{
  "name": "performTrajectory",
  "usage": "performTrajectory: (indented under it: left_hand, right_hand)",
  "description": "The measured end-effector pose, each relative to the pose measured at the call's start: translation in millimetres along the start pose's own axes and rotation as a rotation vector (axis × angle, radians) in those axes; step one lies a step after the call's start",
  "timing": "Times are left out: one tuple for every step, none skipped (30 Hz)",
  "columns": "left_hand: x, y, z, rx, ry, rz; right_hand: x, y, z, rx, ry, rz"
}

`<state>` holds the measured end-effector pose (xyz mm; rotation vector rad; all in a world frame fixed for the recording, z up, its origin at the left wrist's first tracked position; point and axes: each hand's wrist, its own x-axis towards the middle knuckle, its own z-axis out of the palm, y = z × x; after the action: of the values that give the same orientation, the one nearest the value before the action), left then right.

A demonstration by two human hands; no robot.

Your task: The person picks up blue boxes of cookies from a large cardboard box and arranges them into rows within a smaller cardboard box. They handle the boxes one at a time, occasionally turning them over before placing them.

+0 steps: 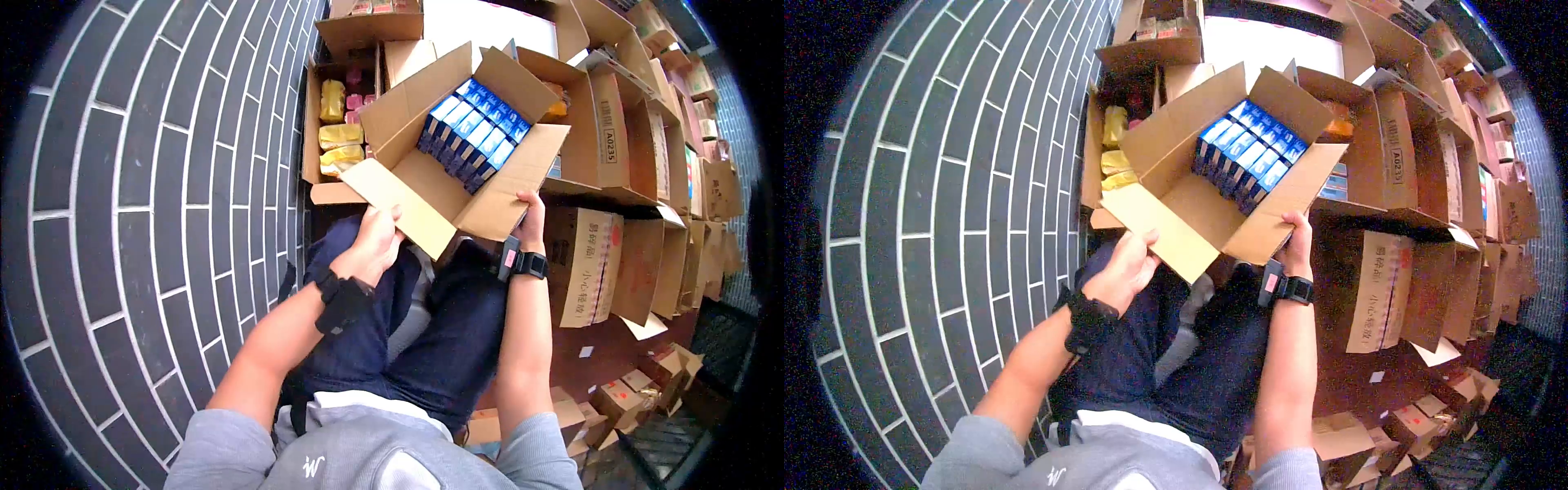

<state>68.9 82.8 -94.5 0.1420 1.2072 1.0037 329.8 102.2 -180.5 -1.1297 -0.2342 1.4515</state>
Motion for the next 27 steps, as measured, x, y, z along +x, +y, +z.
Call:
performTrajectory:
  left_hand:
    - [-3,-2,-3,-0.038,-0.002,-0.005]
    - [-7,-8,-4,-0.062,0.006,0.002]
    - [-5,-18,-7,-0.091,-0.031,-0.004]
    - [-6,-25,-6,-0.119,-0.067,-0.008]
    - [-10,-37,-2,-0.139,-0.038,0.013]
    - [-17,-46,7,-0.153,-0.011,0.033]
    - [-25,-49,17,-0.148,0.026,0.012]
    - [-31,-53,26,-0.145,0.062,-0.016]
    - [-33,-61,27,-0.163,0.053,-0.023]
    - [-36,-70,27,-0.184,0.045,-0.039]
    - [-40,-78,24,-0.164,0.044,-0.078]
    - [-42,-85,19,-0.156,0.046,-0.099]
    - [-42,-92,11,-0.133,0.031,-0.147]
    - [-40,-96,4,-0.110,0.010,-0.188]
    - [-34,-96,-3,-0.134,0.030,-0.268]
    - [-29,-99,-11,-0.135,-0.008,-0.294]
    - [-22,-105,-20,-0.133,-0.014,-0.325]
    - [-16,-112,-26,-0.131,-0.017,-0.361]
    - [-14,-116,-27,-0.121,-0.034,-0.379]
    - [-13,-121,-28,-0.076,-0.039,-0.388]
    - [-14,-125,-29,-0.038,-0.041,-0.397]
    - [-15,-126,-28,-0.038,-0.036,-0.415]
    - [-15,-127,-26,-0.032,-0.028,-0.417]
    - [-16,-127,-25,-0.030,-0.015,-0.417]
    - [-14,-129,-29,-0.041,-0.057,-0.390]
    - [-13,-129,-32,-0.070,-0.022,-0.409]
    - [-14,-125,-34,-0.076,-0.003,-0.451]
  right_hand:
    - [0,-1,0,-0.032,0.009,0.009]
    - [-1,0,1,-0.065,0.020,0.021]
    - [1,-1,-3,-0.044,0.020,0.049]
    - [0,-7,-6,-0.079,0.040,0.055]
    - [3,-10,-15,-0.056,-0.005,0.026]
    - [-2,-17,-17,-0.121,0.041,-0.045]
    - [1,-21,-30,-0.044,-0.025,0.019]
    - [-4,-23,-30,0.049,-0.035,0.010]
    - [-8,-25,-32,0.089,-0.070,0.034]
    - [-15,-29,-34,0.124,-0.099,0.058]
    - [-23,-33,-36,0.028,-0.063,0.071]
    - [-29,-38,-36,-0.075,-0.028,0.087]
    - [-25,-34,-46,-0.083,-0.129,0.109]
    - [-30,-36,-52,-0.084,-0.116,0.105]
    - [-42,-46,-38,-0.158,-0.117,0.121]
    - [-52,-55,-29,-0.229,-0.115,0.134]
    - [-56,-62,-27,-0.251,-0.062,0.113]
    - [-67,-74,-15,-0.270,-0.023,0.075]
    - [-74,-82,-10,-0.274,0.014,0.012]
    - [-80,-88,-6,-0.283,0.052,-0.047]
    - [-87,-94,1,-0.244,0.072,-0.132]
    - [-94,-97,10,-0.209,0.112,-0.225]
    - [-95,-99,10,-0.180,0.118,-0.265]
    - [-96,-100,12,-0.152,0.119,-0.300]
    - [-98,-98,17,-0.158,0.127,-0.306]
    - [-99,-94,22,-0.177,0.126,-0.296]
    - [-98,-88,27,-0.155,0.128,-0.267]
